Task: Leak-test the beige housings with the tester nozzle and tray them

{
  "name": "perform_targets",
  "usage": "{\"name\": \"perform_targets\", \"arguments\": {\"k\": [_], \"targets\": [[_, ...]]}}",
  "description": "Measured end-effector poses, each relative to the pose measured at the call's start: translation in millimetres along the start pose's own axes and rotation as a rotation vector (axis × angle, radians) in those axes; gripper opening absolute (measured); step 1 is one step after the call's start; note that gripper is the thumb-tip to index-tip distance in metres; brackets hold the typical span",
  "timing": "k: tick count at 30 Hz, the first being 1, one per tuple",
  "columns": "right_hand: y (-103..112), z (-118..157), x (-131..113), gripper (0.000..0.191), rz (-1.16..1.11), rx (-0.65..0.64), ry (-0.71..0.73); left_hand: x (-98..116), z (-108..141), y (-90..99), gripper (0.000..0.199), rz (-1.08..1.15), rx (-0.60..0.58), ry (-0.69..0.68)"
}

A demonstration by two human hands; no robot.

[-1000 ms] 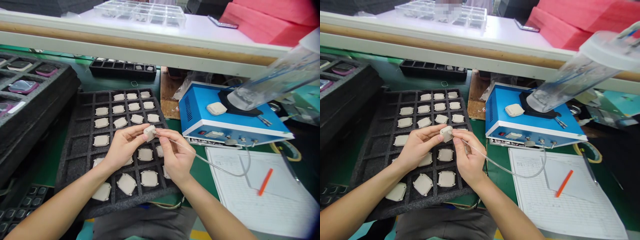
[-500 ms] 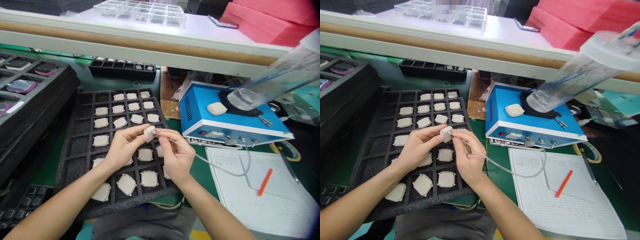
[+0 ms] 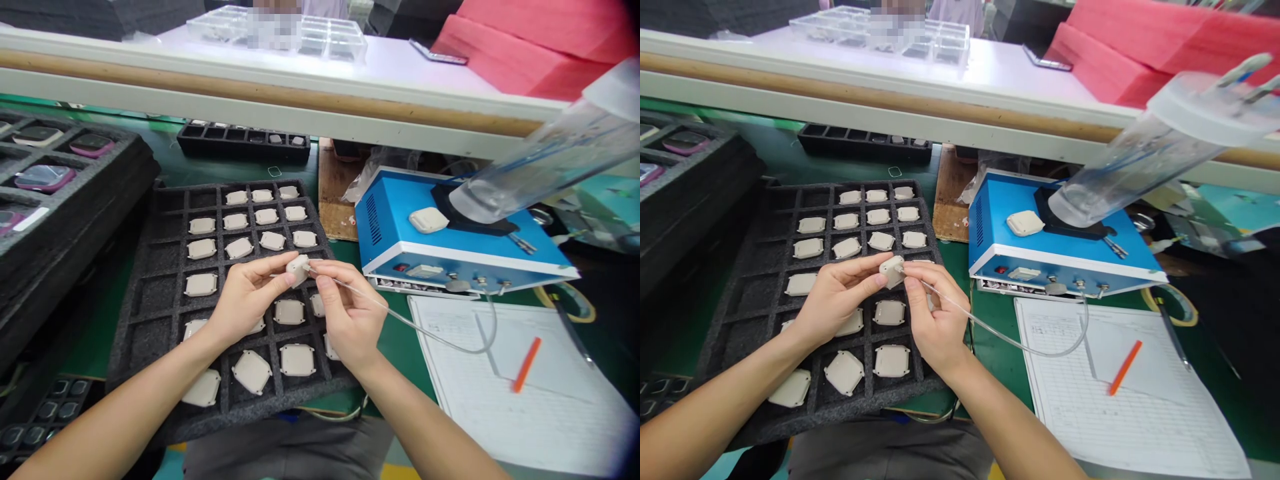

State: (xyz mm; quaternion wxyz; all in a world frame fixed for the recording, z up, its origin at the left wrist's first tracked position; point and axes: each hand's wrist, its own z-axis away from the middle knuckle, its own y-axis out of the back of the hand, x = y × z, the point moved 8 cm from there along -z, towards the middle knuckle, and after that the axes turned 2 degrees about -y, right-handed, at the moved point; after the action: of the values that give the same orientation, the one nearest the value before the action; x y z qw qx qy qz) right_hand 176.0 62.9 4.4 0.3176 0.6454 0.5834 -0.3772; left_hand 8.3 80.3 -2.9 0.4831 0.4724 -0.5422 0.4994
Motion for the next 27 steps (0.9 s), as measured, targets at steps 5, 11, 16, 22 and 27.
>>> {"name": "perform_targets", "arguments": {"k": [5, 11, 16, 22, 27], "targets": [[-1, -1, 0, 0.019, -0.022, 0.0, -0.003, 0, 1, 0.9, 0.037, -0.021, 0.007, 0.004], [-2, -5, -2, 0.017, -0.02, 0.015, 0.014, -1, -1, 6.0, 0.043, -0.097, 0.031, 0.015], [-3, -10, -4, 0.016, -0.03, 0.031, 0.048, -1, -5, 9.7, 0.046, -0.154, 0.047, 0.003], [-3, -11, -4, 0.015, -0.045, 0.034, 0.047, 3, -6, 9.3, 0.051, -0.178, 0.066, 0.018], [-4, -11, -5, 0.014, -0.029, 0.031, 0.034, 1, -5, 10.5, 0.052, -0.165, 0.068, 0.025]]}}
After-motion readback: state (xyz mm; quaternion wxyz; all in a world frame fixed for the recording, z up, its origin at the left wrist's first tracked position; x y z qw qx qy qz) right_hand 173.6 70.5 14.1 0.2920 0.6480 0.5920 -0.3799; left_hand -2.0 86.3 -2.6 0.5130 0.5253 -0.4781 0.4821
